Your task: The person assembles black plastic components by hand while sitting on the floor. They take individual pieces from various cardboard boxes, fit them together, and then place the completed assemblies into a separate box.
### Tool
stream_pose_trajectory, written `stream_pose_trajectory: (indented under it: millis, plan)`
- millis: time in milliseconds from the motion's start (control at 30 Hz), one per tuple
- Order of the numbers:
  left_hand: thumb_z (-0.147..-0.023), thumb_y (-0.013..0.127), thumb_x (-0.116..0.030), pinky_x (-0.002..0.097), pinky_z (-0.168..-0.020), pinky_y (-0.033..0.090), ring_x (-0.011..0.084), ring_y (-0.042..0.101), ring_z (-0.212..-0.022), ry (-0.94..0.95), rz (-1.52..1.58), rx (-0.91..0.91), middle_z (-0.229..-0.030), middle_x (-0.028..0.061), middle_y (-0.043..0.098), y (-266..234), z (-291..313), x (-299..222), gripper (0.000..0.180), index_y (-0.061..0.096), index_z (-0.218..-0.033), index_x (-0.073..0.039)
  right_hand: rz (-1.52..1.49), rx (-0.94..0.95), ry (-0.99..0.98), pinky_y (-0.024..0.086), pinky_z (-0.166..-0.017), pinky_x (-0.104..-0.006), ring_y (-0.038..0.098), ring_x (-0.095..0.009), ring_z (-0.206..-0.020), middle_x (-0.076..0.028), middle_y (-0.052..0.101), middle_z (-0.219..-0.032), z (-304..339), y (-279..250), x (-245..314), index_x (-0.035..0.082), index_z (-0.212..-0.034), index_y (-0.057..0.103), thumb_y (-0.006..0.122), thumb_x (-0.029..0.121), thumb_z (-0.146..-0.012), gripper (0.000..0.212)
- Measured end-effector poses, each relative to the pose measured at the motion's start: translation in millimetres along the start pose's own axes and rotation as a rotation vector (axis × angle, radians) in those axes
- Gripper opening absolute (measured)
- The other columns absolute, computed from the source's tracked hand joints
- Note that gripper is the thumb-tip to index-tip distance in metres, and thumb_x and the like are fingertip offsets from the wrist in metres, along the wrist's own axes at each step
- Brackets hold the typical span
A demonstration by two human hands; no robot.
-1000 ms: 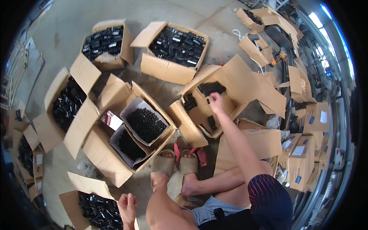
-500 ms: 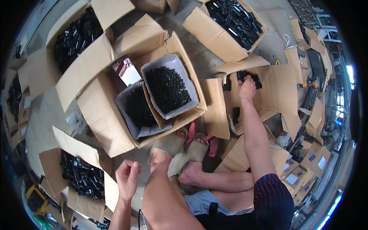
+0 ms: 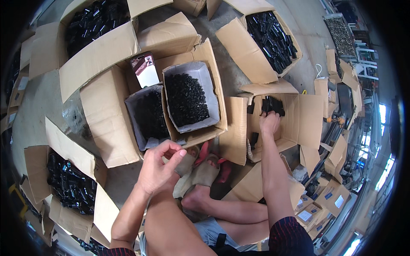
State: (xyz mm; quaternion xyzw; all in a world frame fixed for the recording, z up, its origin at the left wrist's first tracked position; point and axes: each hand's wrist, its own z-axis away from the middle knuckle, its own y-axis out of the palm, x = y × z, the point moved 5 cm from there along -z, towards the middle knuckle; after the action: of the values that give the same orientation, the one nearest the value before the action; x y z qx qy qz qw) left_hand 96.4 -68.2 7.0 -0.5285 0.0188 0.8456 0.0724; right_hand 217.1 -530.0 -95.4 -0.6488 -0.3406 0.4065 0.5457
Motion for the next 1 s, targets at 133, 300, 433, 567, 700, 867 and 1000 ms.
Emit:
stream_pose_trajectory:
  millis: [133, 300, 433, 567, 700, 867, 1000]
  plan:
    - [-0.093, 0.076, -0.017, 0.0295, -0.078, 0.054, 0.0116, 0.065, -0.079, 0.032, 0.010, 0.006, -0.088, 0.0050, 0.069, -10.7, -0.8, -1.6, 0.021, 0.068, -0.103, 0.000, -0.305, -0.088, 0.157, 0.054, -0.080, -0.0456, 0.069, -0.037, -0.090, -0.021, 0.068, -0.102, 2.3, -3.7, -29.1, -0.001, -0.108, 0.059, 0.067, 0.023, -0.094, 0.029]
    - [-0.082, 0.084, -0.017, 0.0333, -0.086, 0.054, 0.0204, 0.066, -0.097, 0.202, -0.041, 0.045, -0.109, 0.0093, 0.068, -6.9, 8.1, -15.1, 0.053, 0.063, -0.130, -0.006, -1.114, 0.555, -0.041, 0.047, -0.060, -0.0211, 0.060, -0.008, -0.071, -0.006, 0.065, -0.097, 83.9, -112.4, 38.6, 0.001, -0.116, 0.052, 0.051, 0.010, -0.105, 0.014]
    - [-0.073, 0.087, -0.019, 0.0434, -0.103, 0.051, 0.0366, 0.055, -0.129, 0.505, -0.326, 0.169, -0.146, 0.0155, 0.050, 8.2, 13.2, -42.8, 0.089, 0.044, -0.152, -0.014, -1.091, 1.221, -0.192, 0.049, -0.063, -0.0235, 0.061, -0.009, -0.075, -0.005, 0.066, -0.093, 179.0, -178.6, 112.8, 0.004, -0.126, 0.051, 0.057, 0.006, -0.100, 0.027]
    - [-0.075, 0.084, -0.021, 0.0441, -0.097, 0.054, 0.0346, 0.061, -0.118, 0.390, -0.329, 0.413, -0.138, 0.0170, 0.057, 3.8, 20.0, -19.5, 0.085, 0.046, -0.150, -0.013, -1.000, 1.559, -0.196, 0.051, -0.061, -0.0228, 0.062, -0.009, -0.070, -0.005, 0.066, -0.090, 217.4, -188.1, 174.3, 0.004, -0.133, 0.048, 0.060, 0.004, -0.098, 0.038]
    - [-0.088, 0.077, -0.025, 0.0396, -0.076, 0.057, 0.0319, 0.070, -0.082, 0.241, -0.216, 0.345, -0.099, 0.0170, 0.072, -24.1, 31.6, 2.1, 0.049, 0.064, -0.131, -0.005, -1.179, 1.668, 0.069, 0.051, -0.063, -0.0243, 0.066, -0.013, -0.071, -0.009, 0.068, -0.093, 232.8, -165.3, 186.6, 0.006, -0.131, 0.050, 0.056, 0.025, -0.106, 0.032]
    - [-0.100, 0.066, -0.026, 0.0283, -0.069, 0.053, 0.0112, 0.066, -0.075, -0.205, 0.289, 0.280, -0.086, 0.0070, 0.072, -24.9, 45.8, 48.6, 0.029, 0.067, -0.111, 0.001, -1.332, 1.561, -0.129, 0.054, -0.074, -0.0277, 0.067, -0.013, -0.084, -0.009, 0.068, -0.101, 257.8, -156.0, 208.8, -0.003, -0.140, 0.049, 0.060, 0.015, -0.104, 0.042]
    - [-0.101, 0.066, -0.021, 0.0262, -0.070, 0.052, 0.0055, 0.062, -0.079, -0.232, 0.493, 0.054, -0.085, 0.0032, 0.072, -22.3, 56.1, 69.9, 0.024, 0.069, -0.110, 0.002, -1.386, 1.289, -0.090, 0.052, -0.084, -0.0243, 0.065, -0.010, -0.091, -0.009, 0.068, -0.107, 269.5, -156.0, 229.7, -0.008, -0.133, 0.052, 0.063, 0.011, -0.102, 0.038]
